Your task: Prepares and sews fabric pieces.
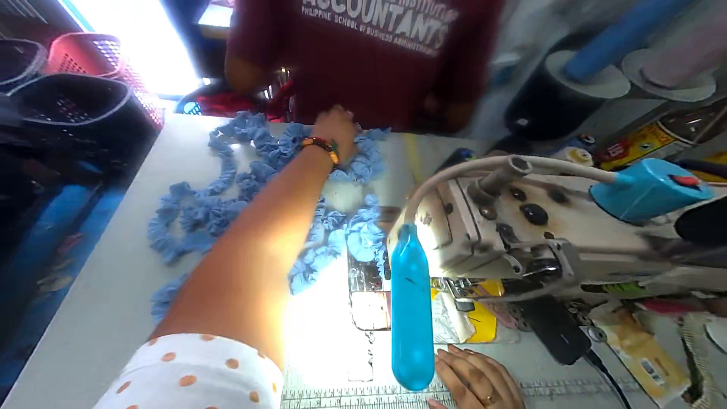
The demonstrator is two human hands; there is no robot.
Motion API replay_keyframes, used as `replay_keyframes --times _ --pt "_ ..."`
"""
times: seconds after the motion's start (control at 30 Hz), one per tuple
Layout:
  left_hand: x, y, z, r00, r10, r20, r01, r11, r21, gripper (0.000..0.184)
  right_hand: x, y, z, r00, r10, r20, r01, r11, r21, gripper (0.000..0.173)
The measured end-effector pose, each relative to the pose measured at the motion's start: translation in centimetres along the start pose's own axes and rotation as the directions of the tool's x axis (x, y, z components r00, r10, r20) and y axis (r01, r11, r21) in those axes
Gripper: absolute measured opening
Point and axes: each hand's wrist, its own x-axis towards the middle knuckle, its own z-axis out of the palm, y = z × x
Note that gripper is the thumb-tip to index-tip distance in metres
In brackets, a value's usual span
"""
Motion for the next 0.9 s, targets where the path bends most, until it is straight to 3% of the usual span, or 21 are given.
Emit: replay_keyframes --times 0.1,0.17,0.27,0.4,0.6,0.67,0.73,0.83,0.9 --pt "-2.3 -3.0 -1.0 0.986 -0.128 0.104 0.132 0.99 -0.039 0.038 0.1 -0.2 0.0 1.0 0.011 0.002 -0.011 1.0 -0.012 0.052" --pt "-3.0 -3.3 -0.9 0.98 -0.106 0.167 0.119 0.99 -0.071 0.039 0.1 -0.4 -0.1 1.0 0.017 0.013 -0.017 1.0 -0.016 0.053" --pt "-3.6 -1.2 -0.7 0.987 -0.049 0.152 0.081 0.974 -0.213 0.037 0.1 -0.4 -0.2 0.999 0.025 0.021 -0.024 1.0 -0.008 0.051" --pt "-6.5 1.0 -3.6 0.991 -0.103 0.085 0.132 0.854 -0.503 0.034 0.0 -0.5 -0.1 0.999 0.035 0.018 -0.035 0.999 0.005 0.051" --pt "-19.0 0.7 -12.2 0.972 -0.181 -0.147 0.005 0.647 -0.762 0.011 -0.4 -0.3 1.1 0.996 0.017 -0.085 -0.018 1.0 -0.013 0.053" --pt "-23.6 -0.1 -13.3 0.948 -0.296 -0.119 0.108 0.649 -0.753 0.01 -0.4 -0.2 1.4 0.994 0.008 -0.112 -0.009 1.0 -0.014 0.054" --pt "-26.9 -1.6 -12.6 0.904 -0.422 -0.073 0.299 0.745 -0.597 0.008 -0.3 -0.3 1.5 0.993 0.004 -0.119 -0.006 1.0 -0.016 0.054" --pt "-29.5 -4.8 -9.2 0.857 -0.515 0.024 0.506 0.83 -0.234 0.035 0.0 -0.4 1.4 0.993 0.009 -0.116 -0.008 1.0 0.012 0.055" --pt "-32.0 -5.5 -7.3 0.837 -0.547 0.018 0.541 0.822 -0.18 0.057 0.2 -0.5 1.2 0.995 0.023 -0.094 -0.02 0.999 0.033 0.054"
